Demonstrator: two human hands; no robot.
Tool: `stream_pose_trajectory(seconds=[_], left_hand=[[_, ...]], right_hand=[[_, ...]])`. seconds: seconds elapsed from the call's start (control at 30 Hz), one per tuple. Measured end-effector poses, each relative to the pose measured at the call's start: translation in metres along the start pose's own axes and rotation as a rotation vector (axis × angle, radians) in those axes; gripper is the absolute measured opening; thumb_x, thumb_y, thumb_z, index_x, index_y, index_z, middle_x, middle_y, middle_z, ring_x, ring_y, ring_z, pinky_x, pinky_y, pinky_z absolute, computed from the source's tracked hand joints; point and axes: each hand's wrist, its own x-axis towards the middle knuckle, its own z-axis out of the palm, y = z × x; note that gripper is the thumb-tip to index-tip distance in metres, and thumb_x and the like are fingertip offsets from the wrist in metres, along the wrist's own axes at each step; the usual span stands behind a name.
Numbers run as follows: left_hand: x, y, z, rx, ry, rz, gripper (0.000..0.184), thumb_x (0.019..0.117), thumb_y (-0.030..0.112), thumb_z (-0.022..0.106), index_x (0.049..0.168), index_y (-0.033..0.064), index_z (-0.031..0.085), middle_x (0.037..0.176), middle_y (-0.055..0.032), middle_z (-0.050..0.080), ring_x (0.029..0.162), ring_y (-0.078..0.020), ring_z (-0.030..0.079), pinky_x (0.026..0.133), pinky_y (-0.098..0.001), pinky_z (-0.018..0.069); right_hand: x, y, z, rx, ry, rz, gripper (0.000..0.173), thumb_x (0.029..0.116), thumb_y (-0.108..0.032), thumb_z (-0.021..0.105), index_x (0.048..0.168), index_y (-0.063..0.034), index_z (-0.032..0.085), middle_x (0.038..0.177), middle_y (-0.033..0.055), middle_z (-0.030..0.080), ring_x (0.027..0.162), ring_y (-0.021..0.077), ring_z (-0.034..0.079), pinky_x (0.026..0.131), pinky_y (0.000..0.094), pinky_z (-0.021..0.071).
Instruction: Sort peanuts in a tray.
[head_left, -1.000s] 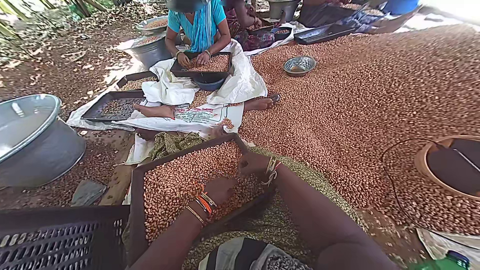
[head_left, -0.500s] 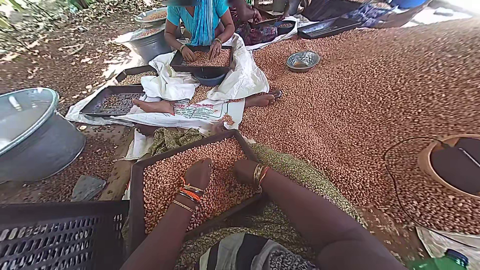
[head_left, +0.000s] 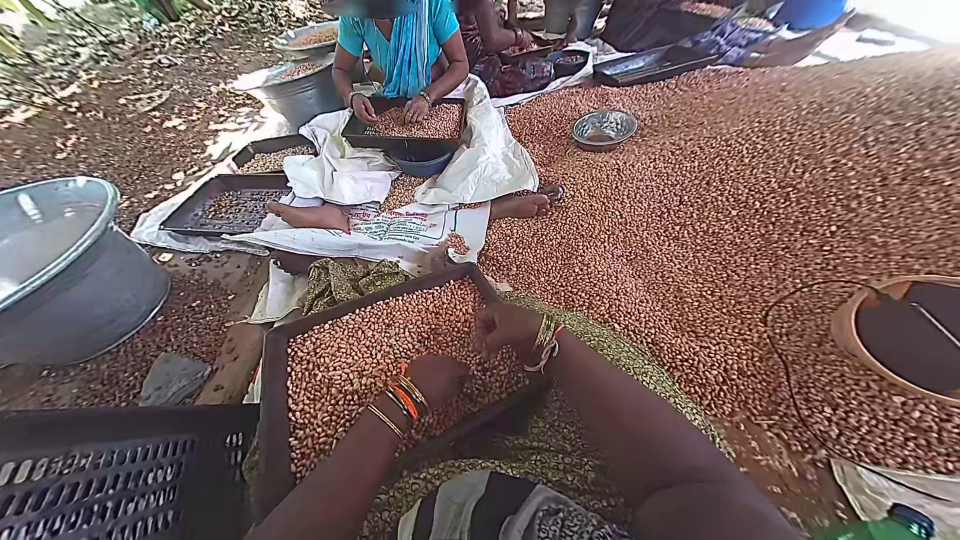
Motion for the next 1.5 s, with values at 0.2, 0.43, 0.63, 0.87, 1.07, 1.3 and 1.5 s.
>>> stream_pose_trajectory(seconds=[0.2, 0.43, 0.63, 0.87, 1.07, 1.3, 1.5], left_hand=[[-0.016, -0.02, -0.024, -0.086, 0.266, -0.453, 0.04, 0.1054, 0.018, 0.053, 0.145, 0.0155, 0.057, 0.135, -0.0193, 0.064, 0.125, -0.0407, 0.062, 0.099, -0.0613, 0.0508], [-0.014, -0.002, -0.013, -0.099, 0.231, 0.013, 0.027, 0.1039, 0.017, 0.056, 0.121, 0.0019, 0.069, 0.124, -0.0194, 0.069, 0.119, -0.0366, 0.065, 0.102, -0.0569, 0.0498], [0.006, 0.011, 0.009, -0.047, 0.103, 0.27, 0.025, 0.1042, 0.017, 0.055, 0.114, 0.0038, 0.074, 0.119, -0.0187, 0.072, 0.117, -0.0387, 0.067, 0.098, -0.0633, 0.0504], [0.01, 0.02, 0.012, -0.04, 0.065, 0.165, 0.029, 0.1069, 0.02, 0.052, 0.122, 0.0031, 0.069, 0.125, -0.0196, 0.069, 0.12, -0.0395, 0.065, 0.1, -0.0625, 0.0492], [0.011, 0.025, 0.011, -0.017, 0.042, 0.061, 0.033, 0.1088, 0.026, 0.047, 0.126, 0.0049, 0.066, 0.124, -0.0205, 0.068, 0.116, -0.0409, 0.066, 0.094, -0.0639, 0.0516], [-0.015, -0.012, -0.018, -0.38, 0.345, -0.193, 0.03, 0.1055, 0.024, 0.053, 0.122, 0.0018, 0.065, 0.101, -0.0172, 0.069, 0.093, -0.032, 0.067, 0.088, -0.0532, 0.0531], [-0.019, -0.01, -0.021, -0.297, 0.322, -0.208, 0.034, 0.1069, 0.023, 0.051, 0.134, 0.006, 0.062, 0.11, -0.0177, 0.07, 0.1, -0.0335, 0.068, 0.093, -0.0537, 0.0525]], right_hand=[[0.016, 0.005, 0.015, -0.966, -0.212, 0.087, 0.023, 0.0941, -0.015, 0.073, 0.108, 0.0036, 0.074, 0.112, 0.0252, 0.07, 0.111, 0.0436, 0.066, 0.098, 0.065, 0.0479], [0.021, 0.005, 0.018, -1.036, -0.229, 0.137, 0.023, 0.0947, -0.015, 0.07, 0.102, 0.0074, 0.071, 0.108, 0.0277, 0.068, 0.107, 0.0459, 0.065, 0.091, 0.0662, 0.0498], [0.019, 0.004, 0.02, -1.052, -0.239, 0.158, 0.025, 0.0954, -0.015, 0.07, 0.104, 0.0086, 0.071, 0.109, 0.0289, 0.068, 0.108, 0.0472, 0.065, 0.091, 0.0671, 0.0502], [0.011, 0.001, 0.002, -0.653, -0.28, 0.029, 0.019, 0.0929, 0.0, 0.07, 0.111, 0.0069, 0.068, 0.103, 0.0206, 0.071, 0.088, 0.0291, 0.07, 0.084, 0.0492, 0.0564], [0.021, 0.004, 0.017, -0.892, -0.332, 0.065, 0.019, 0.0941, -0.007, 0.07, 0.106, 0.0072, 0.072, 0.107, 0.0257, 0.07, 0.103, 0.041, 0.066, 0.093, 0.06, 0.0491], [0.021, 0.002, 0.041, -0.998, -0.323, 0.081, 0.021, 0.0934, -0.017, 0.072, 0.095, 0.004, 0.073, 0.098, 0.0236, 0.071, 0.095, 0.0427, 0.068, 0.083, 0.0663, 0.0519], [0.02, 0.001, 0.039, -0.993, -0.272, 0.069, 0.02, 0.0911, -0.017, 0.069, 0.088, 0.003, 0.07, 0.09, 0.0224, 0.068, 0.088, 0.0418, 0.068, 0.075, 0.0662, 0.0515]])
